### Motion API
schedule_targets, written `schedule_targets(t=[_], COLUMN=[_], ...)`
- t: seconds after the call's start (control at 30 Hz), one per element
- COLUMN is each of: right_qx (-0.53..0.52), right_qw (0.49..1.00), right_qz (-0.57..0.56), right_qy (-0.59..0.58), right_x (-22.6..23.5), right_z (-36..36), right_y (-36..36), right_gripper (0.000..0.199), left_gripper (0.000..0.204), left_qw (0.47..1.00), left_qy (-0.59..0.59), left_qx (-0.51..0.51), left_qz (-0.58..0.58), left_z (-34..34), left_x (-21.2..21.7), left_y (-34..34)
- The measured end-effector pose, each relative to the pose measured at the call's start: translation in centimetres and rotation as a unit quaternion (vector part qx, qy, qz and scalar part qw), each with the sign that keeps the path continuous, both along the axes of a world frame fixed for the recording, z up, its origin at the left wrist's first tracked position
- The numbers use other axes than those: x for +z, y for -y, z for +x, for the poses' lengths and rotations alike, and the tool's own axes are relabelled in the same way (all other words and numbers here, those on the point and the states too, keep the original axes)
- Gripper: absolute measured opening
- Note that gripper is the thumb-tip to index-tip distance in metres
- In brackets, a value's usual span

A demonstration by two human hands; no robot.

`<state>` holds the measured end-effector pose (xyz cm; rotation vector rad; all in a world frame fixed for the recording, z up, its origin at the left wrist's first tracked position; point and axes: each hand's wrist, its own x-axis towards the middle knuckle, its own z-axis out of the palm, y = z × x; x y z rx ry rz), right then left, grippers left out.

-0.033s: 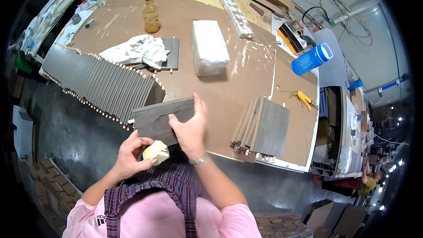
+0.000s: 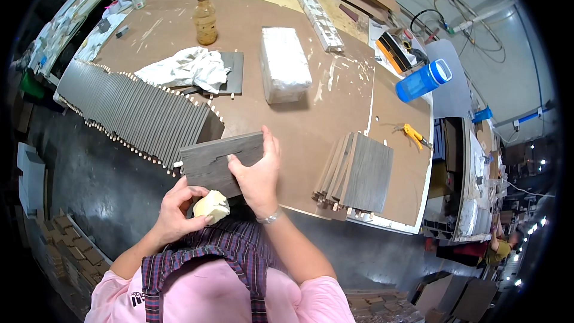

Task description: The person sands the edges and surfaces of several grey wood panels using a sanding block, wipes them with a cloth, and applies a liquid from a bottle onto the wood.

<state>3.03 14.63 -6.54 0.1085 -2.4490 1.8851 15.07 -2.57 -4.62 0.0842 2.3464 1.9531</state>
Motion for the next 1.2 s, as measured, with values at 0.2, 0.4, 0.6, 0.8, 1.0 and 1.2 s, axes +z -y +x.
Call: schedule_targets(t=[0.2,0.4,0.6,0.8,1.0,1.2], right_qx=[0.028,0.027,0.034,0.013,0.045,0.057], right_qw=[0.999,0.998,0.995,0.997,0.996,0.997], right_qz=[-0.007,-0.021,-0.061,0.076,0.078,0.036], right_qy=[0.044,0.046,0.076,-0.014,0.025,0.024], right_x=[0.2,0.0,0.1,0.2,-0.1,-0.6], right_z=[0.0,0.1,0.3,0.6,1.0,1.1], right_y=[0.2,0.1,0.0,0.4,0.9,1.2], right_gripper=[0.087,0.096,0.104,0.118,0.128,0.127], left_gripper=[0.041,0.041,0.040,0.041,0.043,0.045], left_qw=[0.998,0.996,0.994,0.992,0.977,0.961], left_qy=[-0.048,-0.053,-0.062,-0.068,-0.115,-0.166], left_qx=[0.048,0.013,0.018,0.029,0.043,0.048], left_qz=[-0.015,-0.069,-0.085,-0.099,-0.175,-0.216], left_z=[0.0,-0.5,-1.1,-1.3,-1.5,-1.6], left_x=[-0.7,-0.5,0.0,0.0,-0.3,-0.5], left_y=[-0.6,-0.4,-0.8,-1.3,-1.8,-2.1])
